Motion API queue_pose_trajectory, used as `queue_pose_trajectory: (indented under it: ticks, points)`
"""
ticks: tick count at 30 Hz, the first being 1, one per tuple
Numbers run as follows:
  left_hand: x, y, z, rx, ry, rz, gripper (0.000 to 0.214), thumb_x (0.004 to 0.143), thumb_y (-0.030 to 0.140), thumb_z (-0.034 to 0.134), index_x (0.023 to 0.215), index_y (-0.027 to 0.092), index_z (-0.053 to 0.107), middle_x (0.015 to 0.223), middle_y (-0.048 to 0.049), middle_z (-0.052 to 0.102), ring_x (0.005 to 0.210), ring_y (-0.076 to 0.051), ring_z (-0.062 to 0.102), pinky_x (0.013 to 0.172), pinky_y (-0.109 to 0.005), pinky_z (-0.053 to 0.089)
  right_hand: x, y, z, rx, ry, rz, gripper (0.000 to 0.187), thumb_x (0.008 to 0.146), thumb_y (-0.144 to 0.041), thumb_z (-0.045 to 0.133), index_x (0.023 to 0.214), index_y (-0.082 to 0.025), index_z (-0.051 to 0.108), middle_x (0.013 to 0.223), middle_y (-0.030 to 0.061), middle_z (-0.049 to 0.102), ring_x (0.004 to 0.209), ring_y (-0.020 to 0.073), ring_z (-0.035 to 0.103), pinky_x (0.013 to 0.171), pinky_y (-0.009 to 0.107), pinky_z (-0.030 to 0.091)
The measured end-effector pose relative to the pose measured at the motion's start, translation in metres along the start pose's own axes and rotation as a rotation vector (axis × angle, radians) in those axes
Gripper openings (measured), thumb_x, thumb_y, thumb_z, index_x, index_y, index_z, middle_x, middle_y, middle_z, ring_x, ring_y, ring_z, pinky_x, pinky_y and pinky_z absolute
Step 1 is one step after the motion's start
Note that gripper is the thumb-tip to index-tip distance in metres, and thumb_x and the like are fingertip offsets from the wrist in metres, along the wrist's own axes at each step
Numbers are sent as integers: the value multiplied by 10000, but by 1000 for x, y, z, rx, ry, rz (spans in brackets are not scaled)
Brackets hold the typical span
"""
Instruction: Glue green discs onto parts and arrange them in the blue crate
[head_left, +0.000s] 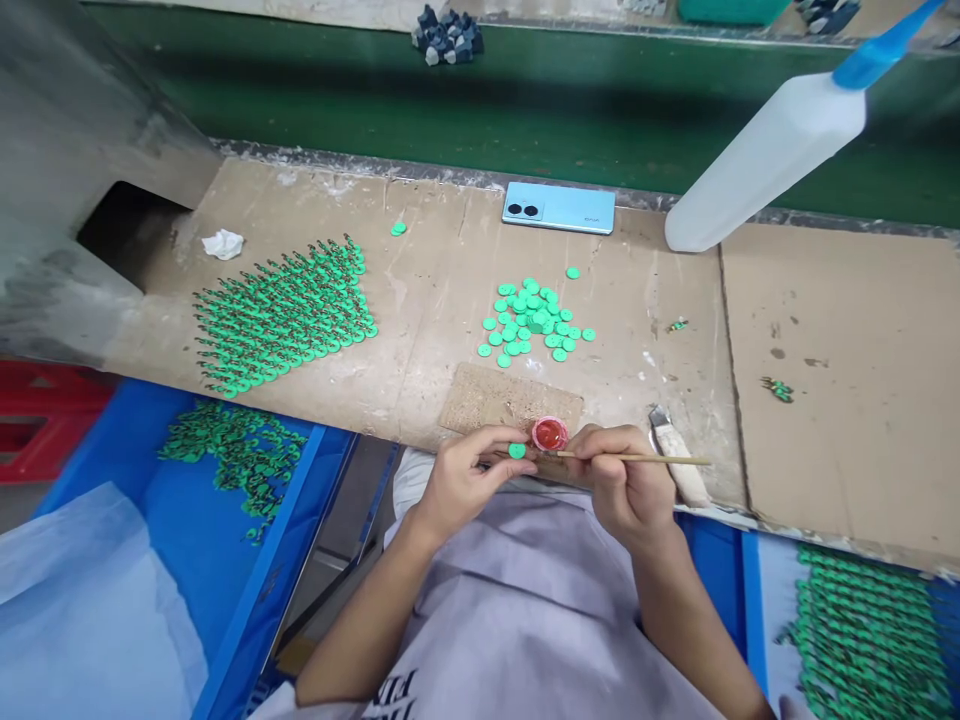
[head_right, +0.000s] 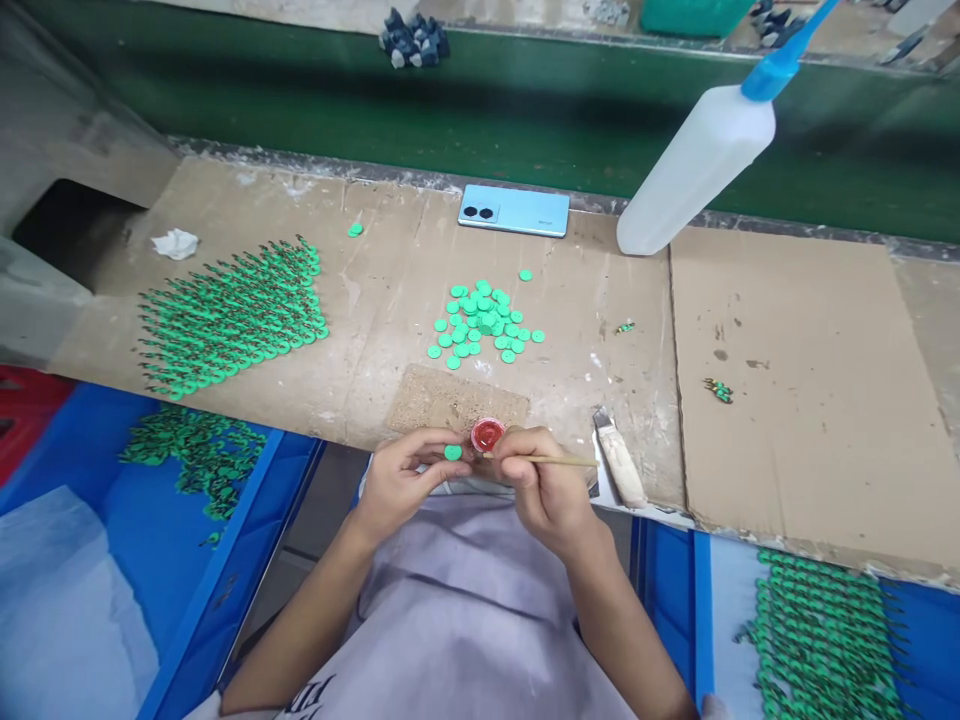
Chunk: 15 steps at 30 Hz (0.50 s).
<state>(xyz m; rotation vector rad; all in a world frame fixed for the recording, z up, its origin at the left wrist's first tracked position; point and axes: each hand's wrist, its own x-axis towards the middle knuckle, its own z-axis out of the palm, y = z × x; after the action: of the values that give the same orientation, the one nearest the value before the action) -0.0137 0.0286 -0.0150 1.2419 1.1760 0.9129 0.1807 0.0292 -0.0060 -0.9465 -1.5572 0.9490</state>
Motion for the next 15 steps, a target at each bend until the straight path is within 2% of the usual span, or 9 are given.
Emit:
queue_pose_trajectory:
  ticks: [5,15]
  points:
    - [-1,3,-2,-14,-32,-28,237,782,279,792,995,193,733,911,-43,796,826,-203,770,731,-264,632,-1,3,8,-103,-41,-6,162,1026,-372,469,984,-237,546,701,-7,584,607,148,583,548,282,463]
    - [1,5,-3,11,-63,4,208,801,242,768,1005,210,743,904,-24,800,814,-187,770,708,-245,627,1,3,8,-119,-54,5,189,1024,-388,453,959,-237,547,713,6,600,597,148,573,556,293,478]
